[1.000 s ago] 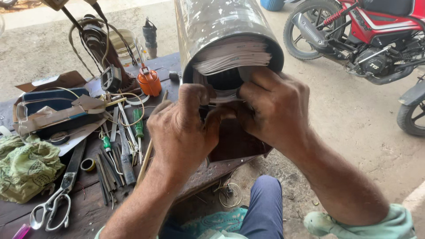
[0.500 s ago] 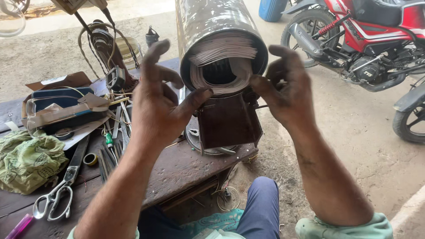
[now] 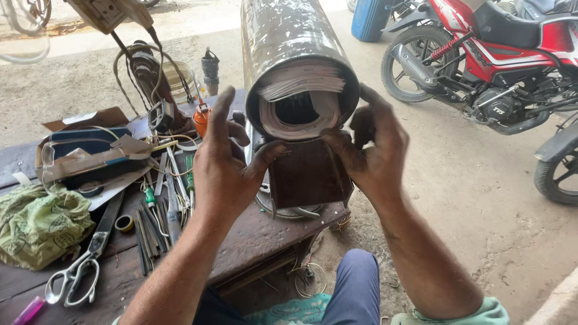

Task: The person winds white insulated wire onto a cylindrical metal core mounted on a wooden stand. They pull wire from a spool, loop it around the core, and use a wooden stick to press and align the layers. The person repeatedly adjusts the wire and the core to maintain even winding.

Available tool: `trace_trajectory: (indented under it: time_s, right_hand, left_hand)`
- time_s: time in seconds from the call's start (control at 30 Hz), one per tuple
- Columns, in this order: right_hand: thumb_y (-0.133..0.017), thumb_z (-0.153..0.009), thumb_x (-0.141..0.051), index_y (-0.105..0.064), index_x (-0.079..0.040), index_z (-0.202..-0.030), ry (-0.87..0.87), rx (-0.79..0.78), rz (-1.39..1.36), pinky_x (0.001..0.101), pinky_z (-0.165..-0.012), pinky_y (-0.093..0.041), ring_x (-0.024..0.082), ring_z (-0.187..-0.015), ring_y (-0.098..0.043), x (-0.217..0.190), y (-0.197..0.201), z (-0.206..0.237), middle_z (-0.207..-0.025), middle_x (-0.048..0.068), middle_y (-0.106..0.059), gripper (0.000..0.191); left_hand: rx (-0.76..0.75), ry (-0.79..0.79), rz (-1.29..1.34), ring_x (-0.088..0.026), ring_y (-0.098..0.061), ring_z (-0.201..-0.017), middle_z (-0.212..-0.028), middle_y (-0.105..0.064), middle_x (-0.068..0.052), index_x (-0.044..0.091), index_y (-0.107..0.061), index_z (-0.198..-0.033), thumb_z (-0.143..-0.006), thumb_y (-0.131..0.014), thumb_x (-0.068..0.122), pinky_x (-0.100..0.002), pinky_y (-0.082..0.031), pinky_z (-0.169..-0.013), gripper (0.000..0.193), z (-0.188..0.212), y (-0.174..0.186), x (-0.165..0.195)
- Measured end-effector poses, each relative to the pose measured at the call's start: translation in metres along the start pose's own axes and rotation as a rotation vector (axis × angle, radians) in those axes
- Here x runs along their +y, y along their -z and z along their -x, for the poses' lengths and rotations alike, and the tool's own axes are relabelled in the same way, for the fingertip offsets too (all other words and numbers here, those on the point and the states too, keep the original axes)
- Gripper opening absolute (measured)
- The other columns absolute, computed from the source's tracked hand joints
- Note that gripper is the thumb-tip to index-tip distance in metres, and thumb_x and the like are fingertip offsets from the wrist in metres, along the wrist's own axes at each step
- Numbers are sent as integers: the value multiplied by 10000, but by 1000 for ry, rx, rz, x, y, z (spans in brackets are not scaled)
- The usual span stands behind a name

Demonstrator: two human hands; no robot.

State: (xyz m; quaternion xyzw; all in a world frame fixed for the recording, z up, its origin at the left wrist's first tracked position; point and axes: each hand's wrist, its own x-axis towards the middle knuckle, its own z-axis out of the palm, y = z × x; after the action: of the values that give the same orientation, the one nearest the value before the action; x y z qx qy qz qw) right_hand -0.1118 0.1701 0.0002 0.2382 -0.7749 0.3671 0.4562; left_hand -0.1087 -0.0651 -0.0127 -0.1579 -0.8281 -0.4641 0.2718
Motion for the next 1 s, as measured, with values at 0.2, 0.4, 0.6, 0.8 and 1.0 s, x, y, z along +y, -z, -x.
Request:
trace_trajectory:
  time_s: [0.2,0.4,0.6,0.8,1.0]
  right_hand:
    - [-713,-1026,-231,-641,-96,-941,85,169,45,258,-483,-416,98,-604,-548,-18,29,70,-784,24,-622,175]
    - [-735,-920,-395,-666,-90,-890,78,-379,266,401,-683,-565,217,-787,-672,0,-50,159,-861,79,-687,314]
    - [-688,-938,-455,-727,-50,-978,-175,-670,412,498,-816,-562,316,-851,-720,25,-89,151,-894,145,-744,409]
    - [-600,-1011,-382,-667,-78,-961,-60,-635,481,463,-748,-570,287,-840,-687,34,-72,181,-896,123,-700,316]
    - [-520,-1004,-443,-724,-97,-1209,-1083,-453,-464,259,-531,-424,119,-675,-499,62,12,233,-862,103,-559,452]
  left_hand:
    - [103,-339,-96,-193,-650,-1078,-1297,-627,-127,142,-488,-1500,-840,-916,416,-282,-624,-794,833,33,38,-19]
    - [68,-483,-308,-340,-509,-1405,-1521,-476,-167,179,-425,-1549,-764,-976,521,-492,-541,-1153,1018,13,58,-15]
    - [-91,-646,-395,-422,-367,-1464,-1601,-337,-212,265,-323,-1580,-589,-1027,498,-591,-413,-1208,1238,-32,28,28]
    - [-239,-657,-374,-436,-369,-1462,-1589,-382,-193,193,-292,-1609,-644,-1047,423,-596,-426,-1187,1247,-64,23,41]
    - [-180,-725,-489,-446,-393,-1409,-1549,-401,-219,167,-365,-1592,-648,-1023,469,-644,-421,-1095,1189,-68,8,38]
